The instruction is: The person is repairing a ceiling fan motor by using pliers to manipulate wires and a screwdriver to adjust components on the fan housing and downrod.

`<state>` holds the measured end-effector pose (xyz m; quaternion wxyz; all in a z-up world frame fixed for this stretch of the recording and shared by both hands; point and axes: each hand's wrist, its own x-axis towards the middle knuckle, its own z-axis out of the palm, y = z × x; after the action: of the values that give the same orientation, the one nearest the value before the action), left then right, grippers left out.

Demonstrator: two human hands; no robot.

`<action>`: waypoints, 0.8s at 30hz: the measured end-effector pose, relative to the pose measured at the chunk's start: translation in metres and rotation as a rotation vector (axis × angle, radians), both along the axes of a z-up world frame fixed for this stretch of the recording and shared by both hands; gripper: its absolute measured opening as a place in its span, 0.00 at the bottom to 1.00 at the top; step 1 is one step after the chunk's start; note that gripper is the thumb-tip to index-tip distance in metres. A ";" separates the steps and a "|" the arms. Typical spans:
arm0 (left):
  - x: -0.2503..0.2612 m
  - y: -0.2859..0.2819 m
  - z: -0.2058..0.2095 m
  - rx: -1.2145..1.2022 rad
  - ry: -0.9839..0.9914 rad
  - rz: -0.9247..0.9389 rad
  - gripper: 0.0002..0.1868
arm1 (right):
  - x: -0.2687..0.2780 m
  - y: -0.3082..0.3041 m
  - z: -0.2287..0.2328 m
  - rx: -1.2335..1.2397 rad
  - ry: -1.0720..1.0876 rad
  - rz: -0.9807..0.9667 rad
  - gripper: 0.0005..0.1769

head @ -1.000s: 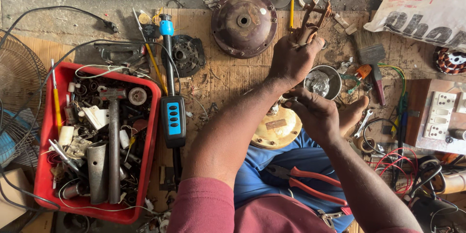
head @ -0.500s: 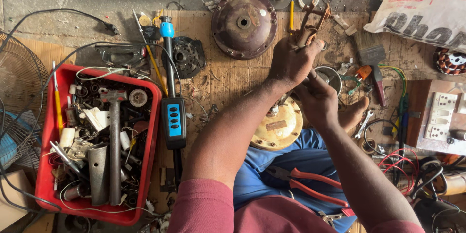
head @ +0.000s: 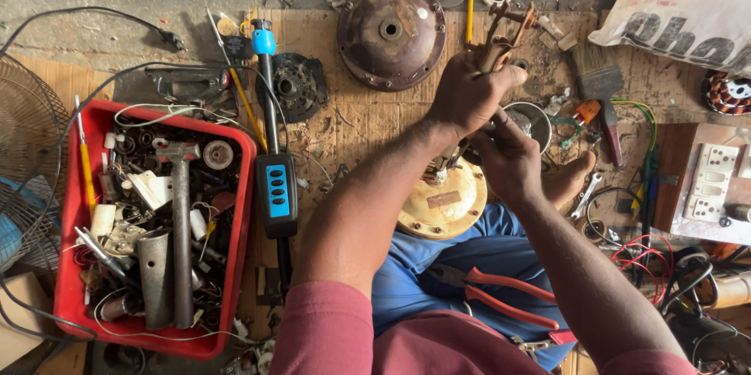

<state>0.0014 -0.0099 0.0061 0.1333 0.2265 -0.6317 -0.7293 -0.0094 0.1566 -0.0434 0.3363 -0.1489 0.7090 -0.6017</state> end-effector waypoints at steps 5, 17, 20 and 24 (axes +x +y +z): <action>0.002 -0.005 -0.001 0.165 0.046 -0.072 0.10 | -0.005 -0.006 -0.001 -0.033 -0.145 -0.035 0.28; -0.003 -0.011 -0.014 -0.140 -0.007 -0.189 0.10 | -0.044 0.002 -0.067 0.515 0.274 -0.080 0.13; 0.000 -0.012 -0.006 -0.032 0.118 -0.095 0.15 | -0.025 0.018 -0.069 0.343 0.354 -0.047 0.13; -0.003 -0.005 -0.026 0.287 0.134 -0.095 0.12 | -0.033 0.007 -0.049 0.131 0.271 0.018 0.17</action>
<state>-0.0017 -0.0149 -0.0196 0.1066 0.1637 -0.5206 -0.8312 -0.0422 0.1636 -0.0920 0.2521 -0.2129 0.7843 -0.5254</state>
